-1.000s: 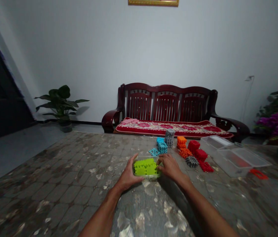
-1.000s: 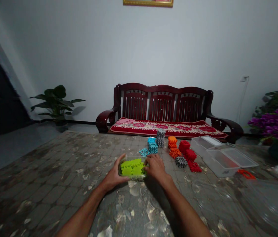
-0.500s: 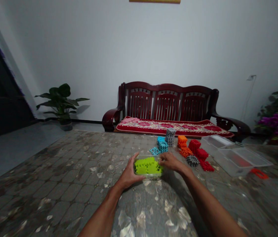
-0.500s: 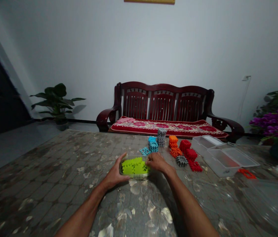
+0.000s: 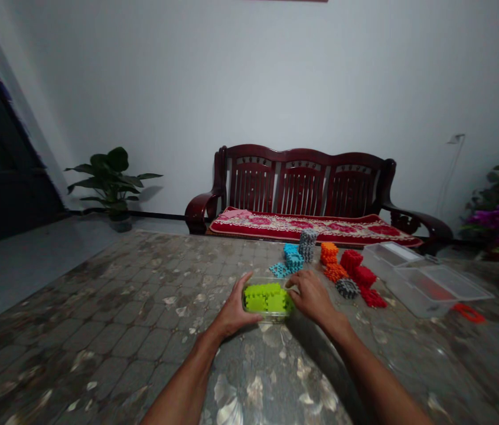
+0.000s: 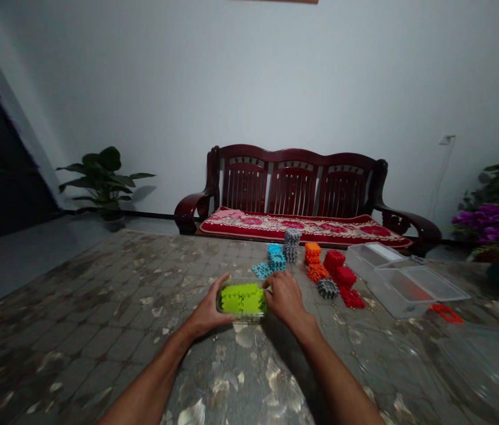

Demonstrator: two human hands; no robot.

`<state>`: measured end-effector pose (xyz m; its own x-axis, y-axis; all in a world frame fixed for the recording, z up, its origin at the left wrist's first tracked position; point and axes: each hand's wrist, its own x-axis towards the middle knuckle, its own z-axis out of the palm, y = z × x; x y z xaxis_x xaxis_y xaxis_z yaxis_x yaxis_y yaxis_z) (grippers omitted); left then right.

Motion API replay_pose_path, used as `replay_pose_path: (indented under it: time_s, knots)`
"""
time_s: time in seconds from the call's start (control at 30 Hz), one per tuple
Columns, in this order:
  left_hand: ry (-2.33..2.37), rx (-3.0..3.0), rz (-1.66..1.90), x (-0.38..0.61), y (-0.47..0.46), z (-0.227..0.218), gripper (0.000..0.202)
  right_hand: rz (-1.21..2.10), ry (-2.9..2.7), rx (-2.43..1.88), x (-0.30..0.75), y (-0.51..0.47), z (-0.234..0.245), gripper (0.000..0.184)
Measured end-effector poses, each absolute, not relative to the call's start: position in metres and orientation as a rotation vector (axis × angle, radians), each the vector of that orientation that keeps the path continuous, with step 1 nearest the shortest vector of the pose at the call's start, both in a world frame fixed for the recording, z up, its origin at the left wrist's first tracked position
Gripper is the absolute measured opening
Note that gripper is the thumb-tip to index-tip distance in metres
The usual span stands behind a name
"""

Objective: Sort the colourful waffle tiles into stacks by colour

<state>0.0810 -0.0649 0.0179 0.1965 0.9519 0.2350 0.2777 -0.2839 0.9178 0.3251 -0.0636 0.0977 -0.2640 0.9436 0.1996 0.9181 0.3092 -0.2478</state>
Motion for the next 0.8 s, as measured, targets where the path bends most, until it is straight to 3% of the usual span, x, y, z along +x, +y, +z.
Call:
replay_pose_path:
  time_s: [0.27,0.8]
  knots:
    - [1.138,1.688,1.143,0.082,-0.066,0.018,0.109,0.037,-2.278,-1.841,0.303,-0.079,0.106,0.019]
    - [1.128,1.695,1.139,0.082,-0.065,0.017,0.111,0.564,-2.034,-1.880,0.314,-0.055,0.095,0.014]
